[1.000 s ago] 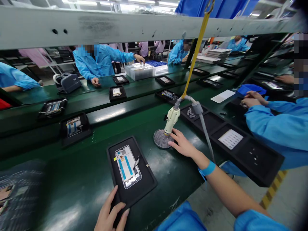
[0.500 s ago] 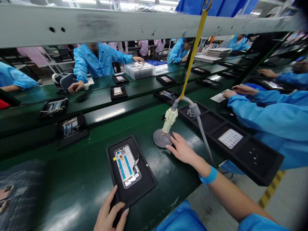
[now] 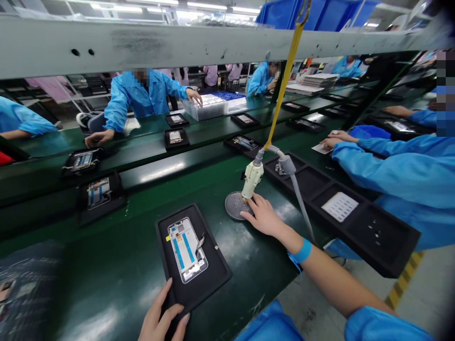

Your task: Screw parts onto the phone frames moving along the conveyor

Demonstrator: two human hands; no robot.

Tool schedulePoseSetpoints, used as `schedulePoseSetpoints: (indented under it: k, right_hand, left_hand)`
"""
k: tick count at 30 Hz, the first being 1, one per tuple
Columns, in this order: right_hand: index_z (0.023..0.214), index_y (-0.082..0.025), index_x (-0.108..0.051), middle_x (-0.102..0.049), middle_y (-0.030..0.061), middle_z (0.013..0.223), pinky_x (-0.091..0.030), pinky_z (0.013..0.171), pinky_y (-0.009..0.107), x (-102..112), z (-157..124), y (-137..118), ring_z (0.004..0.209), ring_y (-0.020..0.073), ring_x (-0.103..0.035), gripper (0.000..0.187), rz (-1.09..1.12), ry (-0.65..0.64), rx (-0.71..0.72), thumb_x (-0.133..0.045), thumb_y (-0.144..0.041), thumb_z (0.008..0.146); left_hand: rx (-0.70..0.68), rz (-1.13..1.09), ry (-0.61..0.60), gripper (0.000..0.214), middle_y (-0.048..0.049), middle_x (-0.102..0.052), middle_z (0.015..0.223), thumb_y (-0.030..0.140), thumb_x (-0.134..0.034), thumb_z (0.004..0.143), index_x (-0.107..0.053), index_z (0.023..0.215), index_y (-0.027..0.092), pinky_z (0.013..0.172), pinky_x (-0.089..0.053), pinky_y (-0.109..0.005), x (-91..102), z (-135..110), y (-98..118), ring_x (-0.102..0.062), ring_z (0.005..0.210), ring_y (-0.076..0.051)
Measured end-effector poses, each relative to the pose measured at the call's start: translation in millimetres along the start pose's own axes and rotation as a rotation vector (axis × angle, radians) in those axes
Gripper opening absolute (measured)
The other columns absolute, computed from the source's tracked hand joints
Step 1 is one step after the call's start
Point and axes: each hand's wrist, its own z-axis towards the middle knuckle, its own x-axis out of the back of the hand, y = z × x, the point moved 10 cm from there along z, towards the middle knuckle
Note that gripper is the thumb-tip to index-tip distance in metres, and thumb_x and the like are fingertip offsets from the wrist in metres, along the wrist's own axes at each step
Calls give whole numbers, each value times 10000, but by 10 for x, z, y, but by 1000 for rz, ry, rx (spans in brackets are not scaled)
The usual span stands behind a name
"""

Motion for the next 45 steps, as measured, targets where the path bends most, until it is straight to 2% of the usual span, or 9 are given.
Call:
schedulePoseSetpoints:
  k: [8,17,28,34,38,39,41,43,45]
  right_hand:
    - [1534,-172,-339,-412,237,1526,-350,1113,637,-99,30,-28,1416,406,-389,796,84,-19,67,-487,-666,928]
    - [1528,-153,-305,-472,242,1487,-319,1126,722,-63,-174,51,1380,414,-457,852,221,103,59,-584,-643,890]
    - [1073,-190,-732,-579,174,1423,-482,1110,566,203,-406,119,1338,327,-546,294,319,247,111,-616,-427,943]
    - [735,-180,-711,-633,152,1367,-416,1146,619,296,-439,-364,1407,347,-476,278,197,303,259,-618,-321,956]
    - [844,-183,-716,-620,155,1373,-373,1153,641,231,-373,-493,1408,362,-458,205,181,267,213,-624,-334,948]
    - [945,-173,-716,-585,174,1407,-368,1158,632,223,-360,-433,1419,370,-437,221,195,260,175,-667,-386,919]
    - [1210,-129,-639,-458,236,1503,-357,1167,620,200,-340,-198,1454,404,-370,573,216,235,60,-765,-521,812]
    - [1445,-95,-442,-289,286,1589,-340,1174,617,129,-305,47,1499,432,-276,963,227,147,-23,-807,-610,718]
    - [1563,-125,-235,-205,281,1626,-314,1185,612,27,-239,130,1530,425,-211,1134,239,14,14,-793,-624,711]
  left_hand:
    - [151,-60,-36,165,-88,-544,1490,367,-575,977,-703,991,264,946,-612,-411,99,57,113,-622,1277,-277]
    - [130,-73,-83,154,-84,-529,1503,360,-585,974,-705,1003,267,959,-608,-406,103,-53,125,-599,1306,-281]
    - [178,-110,-105,197,-50,-548,1500,415,-605,952,-737,1003,279,928,-623,-365,40,-82,-26,-629,1272,-280]
    - [170,-90,-110,201,-59,-542,1507,417,-606,955,-735,1011,275,931,-620,-370,29,-84,-53,-623,1280,-284]
    - [185,-97,-112,207,-56,-541,1509,432,-611,952,-740,1001,277,922,-623,-367,29,-73,-56,-622,1281,-284]
    - [190,-103,-112,210,-55,-538,1513,434,-610,953,-741,999,276,926,-622,-372,30,-71,-53,-620,1283,-286]
    - [208,-122,-110,217,-52,-534,1517,438,-603,959,-742,996,276,929,-621,-375,28,-72,-52,-616,1288,-286]
    - [230,-141,-106,224,-47,-536,1514,442,-594,965,-743,992,277,924,-624,-373,25,-75,-58,-609,1295,-287]
    - [236,-151,-99,222,-46,-536,1514,440,-596,962,-743,988,276,929,-623,-379,26,-73,-65,-609,1293,-291]
